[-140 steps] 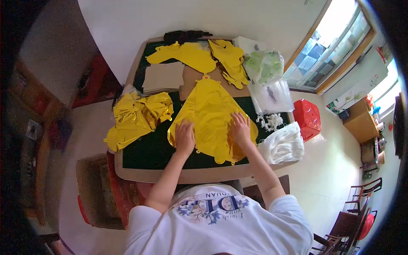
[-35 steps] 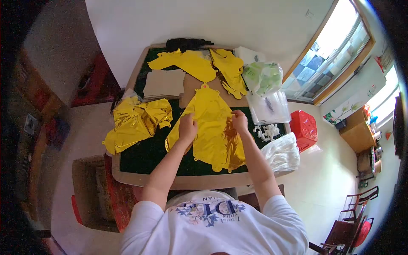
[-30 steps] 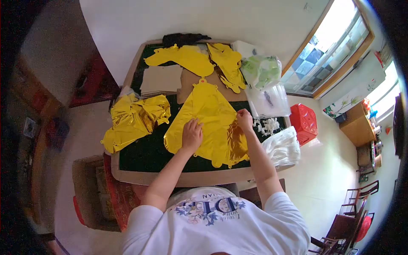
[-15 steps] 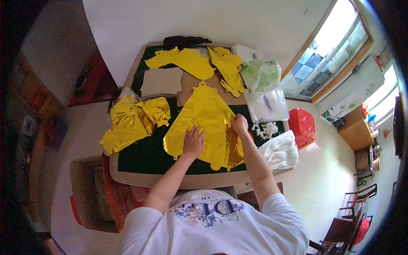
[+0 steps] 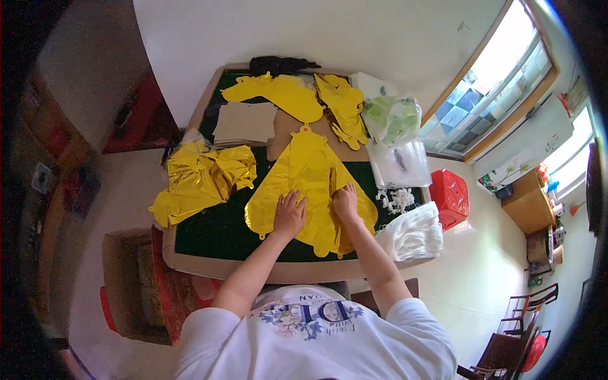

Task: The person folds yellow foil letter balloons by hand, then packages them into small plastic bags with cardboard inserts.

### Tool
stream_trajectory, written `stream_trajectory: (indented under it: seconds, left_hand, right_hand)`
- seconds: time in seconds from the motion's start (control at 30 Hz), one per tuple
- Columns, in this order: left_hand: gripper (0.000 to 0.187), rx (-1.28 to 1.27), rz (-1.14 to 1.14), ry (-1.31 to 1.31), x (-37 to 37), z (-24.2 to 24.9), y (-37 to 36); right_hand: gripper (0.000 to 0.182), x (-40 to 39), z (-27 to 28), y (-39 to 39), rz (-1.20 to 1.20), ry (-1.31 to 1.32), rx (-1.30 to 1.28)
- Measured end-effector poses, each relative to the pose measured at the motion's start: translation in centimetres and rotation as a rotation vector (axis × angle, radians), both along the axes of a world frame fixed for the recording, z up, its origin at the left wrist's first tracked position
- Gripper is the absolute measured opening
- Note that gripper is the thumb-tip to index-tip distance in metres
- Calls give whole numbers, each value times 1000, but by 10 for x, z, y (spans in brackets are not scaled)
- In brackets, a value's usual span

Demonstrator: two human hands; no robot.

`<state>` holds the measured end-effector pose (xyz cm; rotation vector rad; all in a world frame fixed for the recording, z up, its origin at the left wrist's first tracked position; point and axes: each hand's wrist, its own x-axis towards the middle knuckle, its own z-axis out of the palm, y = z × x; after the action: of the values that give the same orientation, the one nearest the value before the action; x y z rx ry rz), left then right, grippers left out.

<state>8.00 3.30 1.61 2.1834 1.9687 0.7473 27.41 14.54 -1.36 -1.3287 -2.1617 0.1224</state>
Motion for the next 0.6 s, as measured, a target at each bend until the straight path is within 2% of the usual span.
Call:
stream_trajectory:
  seconds: [0.03, 0.07, 0.1, 0.17, 0.2, 0.47, 0.6]
  left_hand:
    - [34, 6, -1, 5, 0, -2, 0]
    - [34, 13, -1, 10, 0, -3, 1]
    - [34, 17, 2, 10, -1, -4, 2]
    - [34, 22, -17, -20, -1, -5, 1]
    - [34, 25, -14, -21, -1, -4, 1]
    - [33, 90, 7, 7, 1, -5, 0]
    - [33, 38, 25, 21, 5, 5, 7]
  right_hand:
    - [15, -7, 13, -4, 37, 44, 8]
    - [36, -5, 29, -10, 53, -99, -297]
    - [36, -9, 32, -11, 56, -100, -292]
    - [31, -18, 36, -17, 117, 4, -21]
    - [39, -18, 35, -17, 124, -79, -101]
    - [38, -19, 27, -20, 156, -103, -17]
    - [37, -22, 26, -20, 128, -87, -4]
